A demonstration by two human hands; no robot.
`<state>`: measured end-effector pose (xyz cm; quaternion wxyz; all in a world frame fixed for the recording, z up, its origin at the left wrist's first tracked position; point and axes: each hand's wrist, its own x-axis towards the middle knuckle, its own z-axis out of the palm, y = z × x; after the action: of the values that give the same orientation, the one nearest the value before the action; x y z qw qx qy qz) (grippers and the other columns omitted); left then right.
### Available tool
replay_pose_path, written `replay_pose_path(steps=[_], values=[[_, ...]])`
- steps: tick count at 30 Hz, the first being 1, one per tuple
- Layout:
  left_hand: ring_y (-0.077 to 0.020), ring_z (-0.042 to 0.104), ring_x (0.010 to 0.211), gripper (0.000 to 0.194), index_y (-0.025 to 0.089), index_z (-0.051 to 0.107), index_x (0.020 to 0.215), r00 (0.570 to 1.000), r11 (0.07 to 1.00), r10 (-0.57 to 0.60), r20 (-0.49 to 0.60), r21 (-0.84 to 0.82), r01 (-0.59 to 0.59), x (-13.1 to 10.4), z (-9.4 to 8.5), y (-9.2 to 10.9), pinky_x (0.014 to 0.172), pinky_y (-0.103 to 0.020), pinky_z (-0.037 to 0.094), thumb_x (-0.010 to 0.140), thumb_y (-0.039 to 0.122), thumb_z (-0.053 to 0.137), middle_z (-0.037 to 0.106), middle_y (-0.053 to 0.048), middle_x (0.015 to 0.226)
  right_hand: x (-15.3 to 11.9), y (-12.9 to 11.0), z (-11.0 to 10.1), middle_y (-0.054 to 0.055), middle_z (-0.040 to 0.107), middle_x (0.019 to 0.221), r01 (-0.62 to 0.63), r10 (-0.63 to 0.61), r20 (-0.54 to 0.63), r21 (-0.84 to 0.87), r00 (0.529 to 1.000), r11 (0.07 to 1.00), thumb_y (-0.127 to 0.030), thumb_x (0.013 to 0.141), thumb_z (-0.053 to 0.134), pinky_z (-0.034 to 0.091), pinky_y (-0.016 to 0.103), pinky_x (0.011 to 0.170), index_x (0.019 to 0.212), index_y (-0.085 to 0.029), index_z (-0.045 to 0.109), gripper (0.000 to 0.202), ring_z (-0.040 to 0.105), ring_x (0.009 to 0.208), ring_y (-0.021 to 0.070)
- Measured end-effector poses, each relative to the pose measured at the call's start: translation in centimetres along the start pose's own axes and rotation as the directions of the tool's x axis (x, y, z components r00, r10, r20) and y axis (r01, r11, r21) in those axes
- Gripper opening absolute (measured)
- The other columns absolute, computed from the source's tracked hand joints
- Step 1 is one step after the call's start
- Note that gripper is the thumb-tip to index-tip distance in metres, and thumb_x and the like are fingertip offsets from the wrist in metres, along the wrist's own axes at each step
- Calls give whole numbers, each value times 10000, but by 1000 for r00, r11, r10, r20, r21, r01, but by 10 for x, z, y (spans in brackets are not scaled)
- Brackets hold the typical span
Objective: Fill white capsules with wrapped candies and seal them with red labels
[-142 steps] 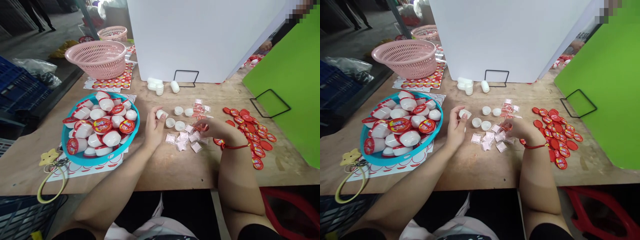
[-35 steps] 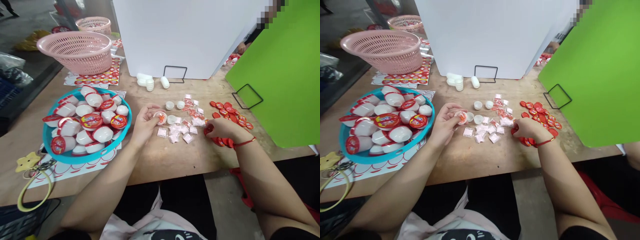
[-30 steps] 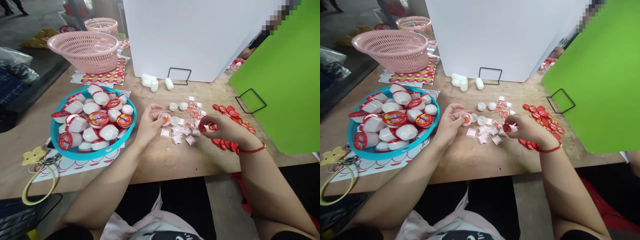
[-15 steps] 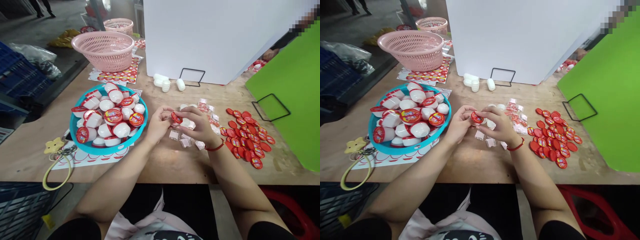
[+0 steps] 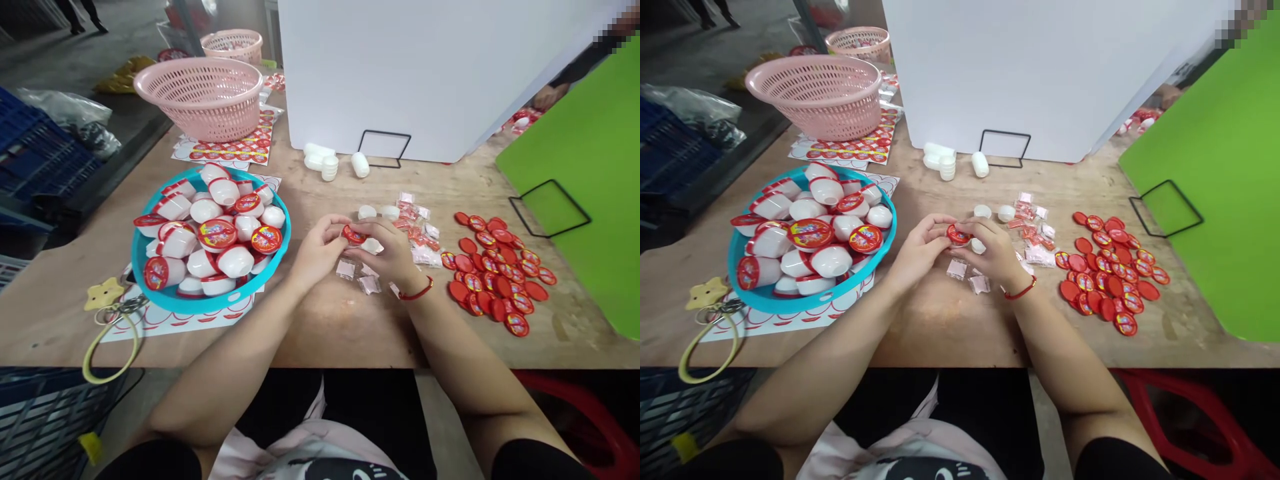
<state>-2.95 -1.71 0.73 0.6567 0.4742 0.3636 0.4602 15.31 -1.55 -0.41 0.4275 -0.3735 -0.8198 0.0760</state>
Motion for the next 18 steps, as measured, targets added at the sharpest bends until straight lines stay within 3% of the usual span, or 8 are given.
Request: replay_pose_path(steps=[6, 10, 13, 15, 18], values=[[-134, 704, 820, 473, 200, 659, 1174, 988, 980, -60, 141, -180, 85, 1, -6, 7, 745, -244, 542, 721, 215, 796, 760, -43, 1001, -2, 3, -6, 88, 734, 1098, -62, 62, 2, 41, 998, 997, -445, 913, 696, 557, 419, 907, 1141, -237, 691, 309, 690, 1030, 251], [-141, 709, 819, 493, 213, 689, 1171, 989, 979, -61, 134, -183, 85, 2, -6, 3, 735, -242, 553, 724, 337, 856, 762, -41, 963, -3, 2, -11, 77, 718, 975, -78, 77, 75, 10, 994, 997, -443, 992, 567, 540, 360, 801, 1147, -207, 661, 297, 677, 896, 218], [-145, 703, 814, 446, 203, 688, 1098, 990, 980, -45, 130, -187, 69, 3, -4, -3, 732, -251, 564, 724, 372, 861, 748, -34, 924, -4, 2, -10, 67, 699, 896, -51, 51, 84, -2, 995, 999, -528, 933, 634, 515, 334, 716, 1113, -195, 647, 379, 651, 799, 212], [-140, 683, 760, 415, 204, 677, 1070, 993, 992, -6, 119, -127, 21, 5, -4, -6, 702, -252, 560, 745, 402, 842, 723, -17, 849, -5, 1, -9, 45, 681, 817, -90, 90, 77, -6, 993, 996, -578, 881, 683, 485, 312, 646, 1033, -202, 648, 408, 624, 712, 195], [-139, 660, 767, 357, 207, 686, 1060, 994, 992, 83, 75, 90, -90, 6, -6, -6, 709, -245, 539, 790, 412, 798, 702, -16, 845, -5, 0, -9, 18, 654, 742, -155, 153, 71, 30, 986, 987, -588, 886, 672, 439, 282, 582, 930, -203, 631, 390, 584, 627, 160]])
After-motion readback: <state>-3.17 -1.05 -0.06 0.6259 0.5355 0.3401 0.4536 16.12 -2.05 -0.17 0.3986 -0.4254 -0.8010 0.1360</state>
